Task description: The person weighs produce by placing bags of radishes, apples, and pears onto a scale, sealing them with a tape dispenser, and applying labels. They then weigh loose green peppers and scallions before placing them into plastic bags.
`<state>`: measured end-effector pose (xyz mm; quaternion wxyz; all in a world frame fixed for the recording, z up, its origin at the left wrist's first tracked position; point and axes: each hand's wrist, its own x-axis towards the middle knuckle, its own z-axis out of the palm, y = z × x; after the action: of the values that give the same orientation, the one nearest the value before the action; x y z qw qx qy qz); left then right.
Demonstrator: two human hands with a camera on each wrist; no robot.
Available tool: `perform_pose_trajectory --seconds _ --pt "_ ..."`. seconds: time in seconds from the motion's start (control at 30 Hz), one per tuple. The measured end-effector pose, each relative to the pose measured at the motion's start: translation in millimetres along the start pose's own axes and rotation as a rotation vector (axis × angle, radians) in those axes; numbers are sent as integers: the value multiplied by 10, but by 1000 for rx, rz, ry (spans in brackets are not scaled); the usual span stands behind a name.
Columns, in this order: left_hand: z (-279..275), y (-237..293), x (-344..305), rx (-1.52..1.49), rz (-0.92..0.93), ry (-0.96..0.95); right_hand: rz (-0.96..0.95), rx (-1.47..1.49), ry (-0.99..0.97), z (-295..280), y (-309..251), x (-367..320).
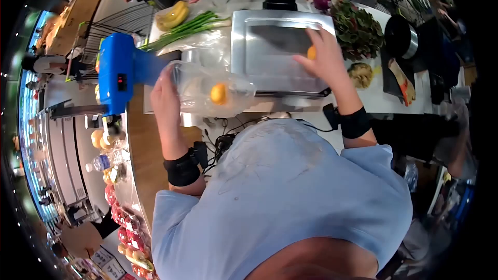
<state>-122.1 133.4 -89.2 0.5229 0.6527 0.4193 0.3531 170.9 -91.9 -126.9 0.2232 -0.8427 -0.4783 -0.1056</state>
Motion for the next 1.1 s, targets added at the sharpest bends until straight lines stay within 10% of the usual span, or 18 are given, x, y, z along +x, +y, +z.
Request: perform_pose_trajectory --seconds 0.07,0.23,0.3,0.4,0.47,0.63,0.7,0.8,0.9,0.97,1.1 --pt "89 74 -40 12 -55 -37 55 -299 -108 151 356 -190" --pt "110 59 -95 -19 -31 -165 127 12 -234 303 357 -221" --pt "136 45 -91 7 -34 -165 117 540 -173 64 108 -158" --pt "222 57 -148 66 -34 -192 134 1666 -757 -16 -583 -75" --pt "295 127 -156 100 18 -205 208 1777 -1025 135 -1188 -29" --pt "251 258 -148 67 -38 -195 663 1435 -1004 1121 -1838 360" --pt "209 220 -107 63 -36 -194 -14 1049 -621 1639 -1883 345" --pt "92 132 61 -37 7 -71 -239 895 -355 1752 -1968 384" --pt "-90 154 189 -85 -63 71 -263 746 -860 1140 -1724 428" --pt "-172 109 271 -102 -59 83 -735 563 -137 574 -1420 344" --pt "-149 17 248 -232 -168 -27 -540 276 234 860 -1391 296"
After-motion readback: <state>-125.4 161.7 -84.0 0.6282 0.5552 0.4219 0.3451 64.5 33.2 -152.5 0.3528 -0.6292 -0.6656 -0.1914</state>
